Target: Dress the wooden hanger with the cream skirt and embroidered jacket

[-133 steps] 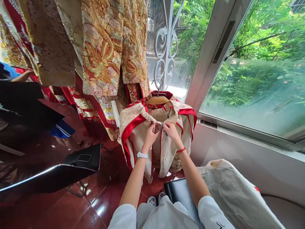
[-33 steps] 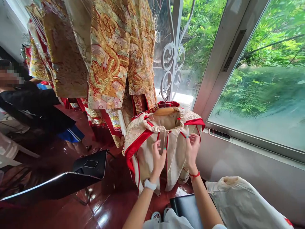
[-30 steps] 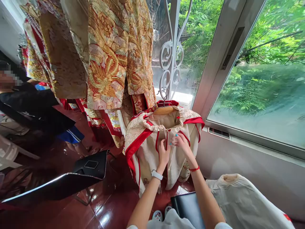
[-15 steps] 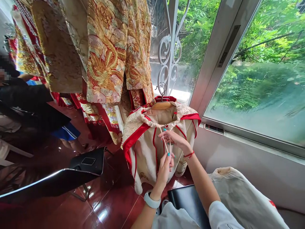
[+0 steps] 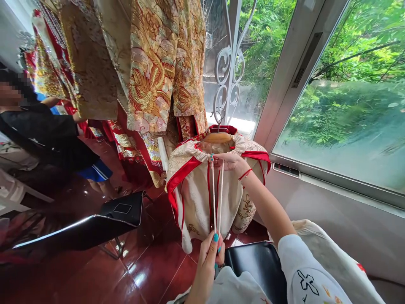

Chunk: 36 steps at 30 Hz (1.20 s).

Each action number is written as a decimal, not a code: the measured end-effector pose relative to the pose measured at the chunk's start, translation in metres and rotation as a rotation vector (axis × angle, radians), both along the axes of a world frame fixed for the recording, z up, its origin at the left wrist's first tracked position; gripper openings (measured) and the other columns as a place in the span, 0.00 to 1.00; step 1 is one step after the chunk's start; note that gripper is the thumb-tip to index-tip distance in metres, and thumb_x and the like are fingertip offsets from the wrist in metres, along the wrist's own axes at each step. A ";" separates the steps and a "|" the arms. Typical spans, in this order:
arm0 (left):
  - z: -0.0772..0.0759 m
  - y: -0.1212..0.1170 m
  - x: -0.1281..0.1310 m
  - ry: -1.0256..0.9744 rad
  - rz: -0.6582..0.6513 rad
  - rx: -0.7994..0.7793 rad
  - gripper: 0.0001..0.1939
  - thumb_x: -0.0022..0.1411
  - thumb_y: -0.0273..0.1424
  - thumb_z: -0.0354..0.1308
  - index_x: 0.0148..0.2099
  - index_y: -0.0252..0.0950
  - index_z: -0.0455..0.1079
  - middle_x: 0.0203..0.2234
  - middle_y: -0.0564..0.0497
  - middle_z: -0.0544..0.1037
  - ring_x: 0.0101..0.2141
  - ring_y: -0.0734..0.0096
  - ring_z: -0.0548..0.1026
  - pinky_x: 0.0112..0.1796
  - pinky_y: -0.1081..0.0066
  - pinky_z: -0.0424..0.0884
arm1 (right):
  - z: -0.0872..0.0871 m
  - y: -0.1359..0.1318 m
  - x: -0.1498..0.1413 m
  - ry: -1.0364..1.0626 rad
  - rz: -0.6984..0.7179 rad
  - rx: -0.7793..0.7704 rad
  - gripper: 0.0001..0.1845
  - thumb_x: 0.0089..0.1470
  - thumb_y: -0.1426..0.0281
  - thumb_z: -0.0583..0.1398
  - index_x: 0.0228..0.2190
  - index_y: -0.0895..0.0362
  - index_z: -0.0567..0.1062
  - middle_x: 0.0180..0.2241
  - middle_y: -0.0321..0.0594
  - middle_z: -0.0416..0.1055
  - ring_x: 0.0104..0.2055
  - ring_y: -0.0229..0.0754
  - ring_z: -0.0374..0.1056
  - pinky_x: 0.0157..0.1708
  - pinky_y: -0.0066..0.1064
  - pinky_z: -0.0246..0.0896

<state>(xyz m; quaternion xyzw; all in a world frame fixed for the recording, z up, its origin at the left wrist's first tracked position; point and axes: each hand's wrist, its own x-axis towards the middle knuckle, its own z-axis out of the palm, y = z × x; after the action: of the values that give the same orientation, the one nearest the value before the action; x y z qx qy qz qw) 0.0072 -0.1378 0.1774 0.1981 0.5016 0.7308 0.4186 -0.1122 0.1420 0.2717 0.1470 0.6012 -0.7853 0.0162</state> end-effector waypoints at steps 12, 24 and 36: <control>-0.003 -0.001 -0.022 0.119 0.203 -0.184 0.30 0.51 0.63 0.59 0.28 0.39 0.65 0.21 0.55 0.61 0.24 0.72 0.59 0.25 0.71 0.54 | 0.007 -0.005 -0.012 0.001 0.065 -0.314 0.21 0.67 0.75 0.48 0.21 0.53 0.54 0.17 0.26 0.45 0.16 0.31 0.41 0.13 0.20 0.45; 0.010 -0.032 0.000 0.218 0.168 -0.186 0.33 0.57 0.64 0.50 0.21 0.40 0.55 0.15 0.58 0.49 0.19 0.75 0.49 0.25 0.68 0.50 | 0.018 0.002 -0.043 -0.093 -0.060 -0.171 0.15 0.58 0.81 0.58 0.24 0.55 0.63 0.18 0.28 0.59 0.20 0.32 0.56 0.22 0.24 0.59; -0.066 -0.015 -0.097 0.443 -0.237 -0.412 0.32 0.54 0.62 0.56 0.44 0.38 0.73 0.45 0.41 0.78 0.49 0.54 0.73 0.51 0.60 0.66 | 0.016 -0.002 -0.032 -0.156 0.083 -0.427 0.20 0.66 0.83 0.40 0.25 0.53 0.54 0.17 0.23 0.40 0.12 0.28 0.42 0.12 0.18 0.42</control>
<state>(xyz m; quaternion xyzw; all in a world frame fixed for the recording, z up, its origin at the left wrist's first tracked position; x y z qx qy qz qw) -0.0903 -0.1523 0.1109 0.3204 0.6915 0.4990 0.4125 -0.1443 0.1395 0.2879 0.1758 0.4240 -0.8795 0.1257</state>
